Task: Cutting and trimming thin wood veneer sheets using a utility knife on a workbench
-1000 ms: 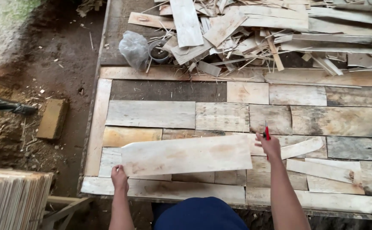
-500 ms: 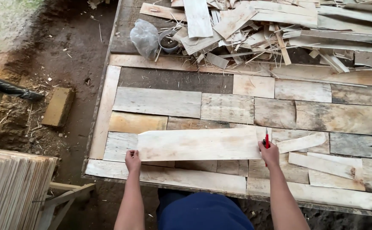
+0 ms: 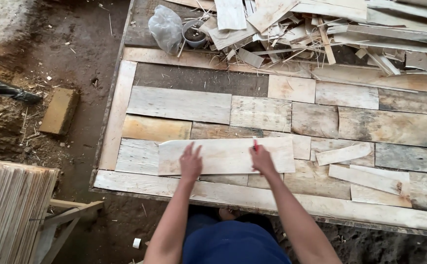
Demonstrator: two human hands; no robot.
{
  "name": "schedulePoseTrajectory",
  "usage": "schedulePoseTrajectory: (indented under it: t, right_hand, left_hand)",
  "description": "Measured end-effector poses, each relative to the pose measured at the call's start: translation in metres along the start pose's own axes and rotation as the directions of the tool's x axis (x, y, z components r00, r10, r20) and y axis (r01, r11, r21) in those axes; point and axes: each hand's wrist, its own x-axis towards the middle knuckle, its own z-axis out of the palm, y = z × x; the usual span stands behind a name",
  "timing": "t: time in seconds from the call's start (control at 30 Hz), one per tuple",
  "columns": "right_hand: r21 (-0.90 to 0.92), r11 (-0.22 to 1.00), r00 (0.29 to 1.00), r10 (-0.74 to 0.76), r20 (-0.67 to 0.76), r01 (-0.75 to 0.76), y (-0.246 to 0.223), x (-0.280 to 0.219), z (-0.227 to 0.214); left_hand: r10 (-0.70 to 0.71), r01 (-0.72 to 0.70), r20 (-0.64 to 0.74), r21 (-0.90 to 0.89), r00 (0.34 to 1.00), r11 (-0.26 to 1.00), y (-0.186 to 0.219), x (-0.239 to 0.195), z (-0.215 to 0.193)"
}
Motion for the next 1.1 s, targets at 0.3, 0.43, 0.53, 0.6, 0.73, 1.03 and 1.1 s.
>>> schedulePoseTrajectory:
  t: [0.3,0.43,0.53,0.6,0.73,1.03,1.1]
  right_hand:
    - [-0.399,0.914,0.994,-0.033,0.106,0.073,-0.059,-0.020,0.082]
    - [-0.406,0.913,0.995,0.007,0.103,0.036,-0.077,-0.030,0.089]
    - [-0.406,0.914,0.994,0.032,0.102,0.012,-0.073,-0.023,0.096]
    - [-0.354,0.934,0.995,0.000,0.097,0.034,-0.045,0.009,0.109]
    - [-0.360,0.933,0.996,0.013,0.087,0.019,-0.055,0.000,0.108]
    - [-0.419,0.908,0.994,0.067,0.091,-0.022,-0.051,0.013,0.120]
    - [-0.383,0.922,0.993,0.092,0.073,-0.057,-0.050,0.015,0.121]
  left_hand:
    - [-0.016,0.020,0.543,0.000,0.839,1.000,0.055,0.012,-0.022]
    - [-0.016,0.019,0.563,0.001,0.826,1.000,0.056,0.014,-0.026]
    - [-0.024,0.023,0.585,0.009,0.811,1.000,0.053,0.014,-0.021]
    - [-0.007,-0.003,0.619,0.015,0.785,1.000,0.051,0.017,-0.022]
    - [0.004,0.002,0.637,-0.008,0.771,1.000,0.048,0.023,-0.022]
    - [0.021,0.016,0.676,-0.048,0.737,0.999,0.047,0.022,-0.034]
    - [0.007,0.016,0.658,-0.028,0.753,0.999,0.048,0.021,-0.030]
